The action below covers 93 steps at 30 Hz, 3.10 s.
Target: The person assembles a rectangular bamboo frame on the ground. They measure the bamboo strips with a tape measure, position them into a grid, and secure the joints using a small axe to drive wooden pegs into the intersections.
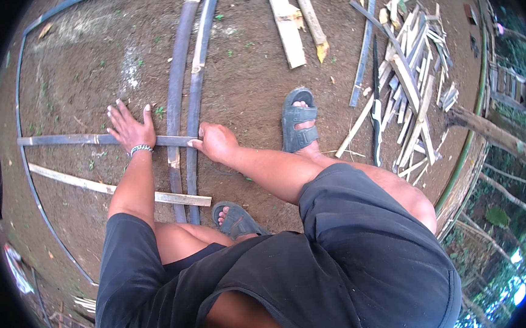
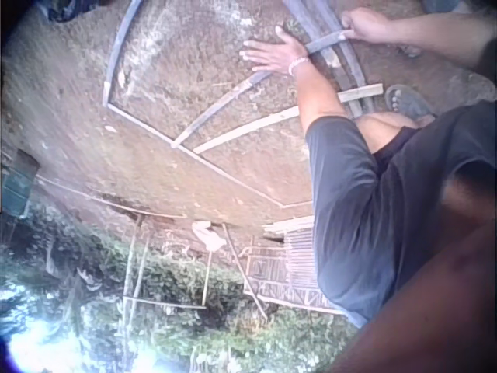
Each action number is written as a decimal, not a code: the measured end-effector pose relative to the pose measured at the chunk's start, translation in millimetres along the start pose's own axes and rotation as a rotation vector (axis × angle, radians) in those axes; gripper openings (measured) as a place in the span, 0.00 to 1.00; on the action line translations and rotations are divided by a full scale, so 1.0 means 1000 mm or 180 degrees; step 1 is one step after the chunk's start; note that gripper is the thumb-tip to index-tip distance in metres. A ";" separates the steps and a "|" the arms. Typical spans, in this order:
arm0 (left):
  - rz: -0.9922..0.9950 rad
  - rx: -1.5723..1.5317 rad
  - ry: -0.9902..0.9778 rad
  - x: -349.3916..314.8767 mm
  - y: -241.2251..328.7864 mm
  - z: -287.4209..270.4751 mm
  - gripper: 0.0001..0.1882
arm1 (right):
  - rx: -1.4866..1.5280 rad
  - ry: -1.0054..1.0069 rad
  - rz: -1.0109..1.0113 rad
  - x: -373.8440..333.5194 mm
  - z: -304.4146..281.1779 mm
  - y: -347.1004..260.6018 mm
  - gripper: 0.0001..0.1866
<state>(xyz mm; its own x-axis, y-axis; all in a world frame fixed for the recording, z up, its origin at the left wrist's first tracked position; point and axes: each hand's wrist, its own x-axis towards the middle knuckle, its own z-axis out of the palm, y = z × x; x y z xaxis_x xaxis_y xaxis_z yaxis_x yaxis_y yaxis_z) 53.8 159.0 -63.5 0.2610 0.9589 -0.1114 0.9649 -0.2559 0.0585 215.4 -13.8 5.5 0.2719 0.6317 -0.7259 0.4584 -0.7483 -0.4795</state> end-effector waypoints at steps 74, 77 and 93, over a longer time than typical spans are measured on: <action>-0.0274 -0.0475 -0.0680 -0.002 -0.016 -0.029 0.48 | -0.4067 0.0182 -0.1672 0.342 -0.126 -0.280 0.18; -0.0154 -0.0535 -0.0727 0.011 -0.003 -0.032 0.48 | -0.2615 0.1223 -0.2110 0.408 -0.152 -0.242 0.17; -0.0138 -0.0434 -0.0462 0.002 -0.013 -0.022 0.47 | -0.2911 0.1462 -0.2063 0.313 -0.158 -0.269 0.09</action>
<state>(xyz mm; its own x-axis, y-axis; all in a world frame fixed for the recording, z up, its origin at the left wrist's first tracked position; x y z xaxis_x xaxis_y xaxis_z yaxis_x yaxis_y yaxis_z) 41.4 166.7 -42.4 0.2301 0.9383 -0.2580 0.9652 -0.1863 0.1832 310.8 417.1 -14.8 -0.0398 0.9881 -0.1486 0.9989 0.0359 -0.0288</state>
